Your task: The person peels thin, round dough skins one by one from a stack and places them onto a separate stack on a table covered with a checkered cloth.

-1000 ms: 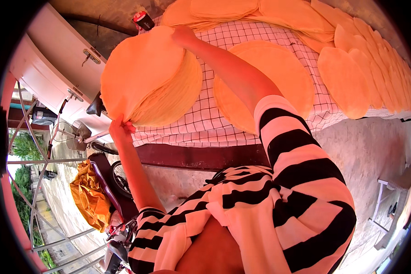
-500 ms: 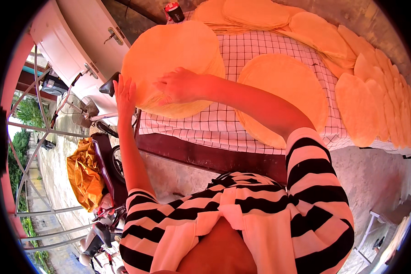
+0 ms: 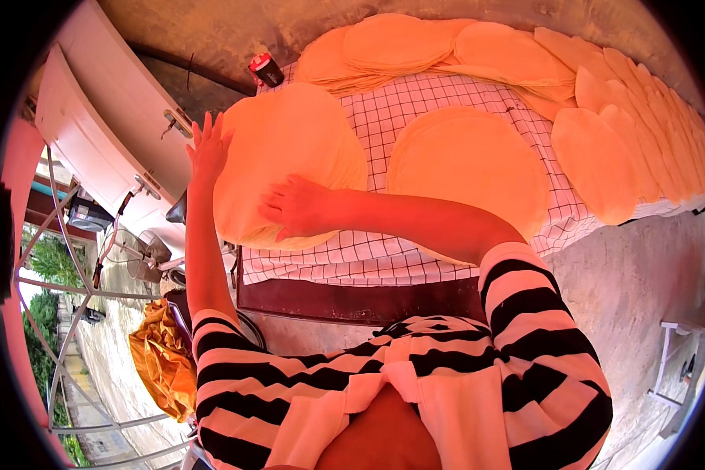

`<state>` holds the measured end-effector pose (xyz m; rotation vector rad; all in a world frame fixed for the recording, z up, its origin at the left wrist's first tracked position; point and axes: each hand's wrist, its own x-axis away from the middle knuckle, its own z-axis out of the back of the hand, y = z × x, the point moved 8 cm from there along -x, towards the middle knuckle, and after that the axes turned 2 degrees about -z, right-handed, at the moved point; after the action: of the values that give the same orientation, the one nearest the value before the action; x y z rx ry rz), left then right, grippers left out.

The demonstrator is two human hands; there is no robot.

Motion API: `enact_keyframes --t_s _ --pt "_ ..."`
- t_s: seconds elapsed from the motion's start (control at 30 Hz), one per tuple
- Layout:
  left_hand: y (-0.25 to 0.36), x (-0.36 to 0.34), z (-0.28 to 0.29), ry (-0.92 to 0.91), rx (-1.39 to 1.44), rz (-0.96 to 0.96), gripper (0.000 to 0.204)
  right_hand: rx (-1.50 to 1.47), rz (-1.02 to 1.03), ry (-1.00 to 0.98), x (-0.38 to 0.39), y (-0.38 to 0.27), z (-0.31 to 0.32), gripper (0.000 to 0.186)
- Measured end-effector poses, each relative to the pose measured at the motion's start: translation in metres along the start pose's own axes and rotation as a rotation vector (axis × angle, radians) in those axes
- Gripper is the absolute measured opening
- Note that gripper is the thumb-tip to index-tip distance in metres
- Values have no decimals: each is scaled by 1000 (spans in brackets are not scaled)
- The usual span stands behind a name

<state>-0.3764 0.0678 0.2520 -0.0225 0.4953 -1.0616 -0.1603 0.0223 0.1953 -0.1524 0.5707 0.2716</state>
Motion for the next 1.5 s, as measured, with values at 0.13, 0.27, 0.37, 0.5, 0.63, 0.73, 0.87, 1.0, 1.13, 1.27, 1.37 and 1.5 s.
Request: enact_keyframes --t_s 0.13,0.27,0.37,0.5,0.63,0.73,0.87,1.0,1.13,1.27,1.37,1.5 --pt "-12 -44 -57 -203 36 103 56 -28 -27 70 2 -4 8 61" --pt "-10 -42 -105 -303 90 163 56 -69 -58 108 5 -2 11 64" --pt "-15 -56 -113 -394 199 160 56 -36 -70 96 5 1 10 64" --pt "-9 -50 -119 -343 112 173 56 -244 -128 -110 2 7 8 64" --pt "-9 -50 -124 -283 87 145 57 -149 -178 79 11 11 35 58" --pt "-41 -39 -118 -162 84 120 57 -15 -220 178 30 7 57 60" --pt "-23 -6 -69 -67 71 110 55 12 -646 399 85 75 60 63" --pt "-24 72 -35 -261 208 312 53 -451 -950 532 111 142 45 67" --pt "-106 133 -107 -170 494 239 61 -703 -1178 642 84 151 19 62" --pt "-87 143 -118 -88 761 246 69 -658 -1268 680 79 160 -6 57" --pt "-83 146 -102 -51 785 302 66 -664 -1227 626 77 154 -5 58" --pt "-48 141 -63 63 335 150 51 -497 -1248 673 93 159 19 60"
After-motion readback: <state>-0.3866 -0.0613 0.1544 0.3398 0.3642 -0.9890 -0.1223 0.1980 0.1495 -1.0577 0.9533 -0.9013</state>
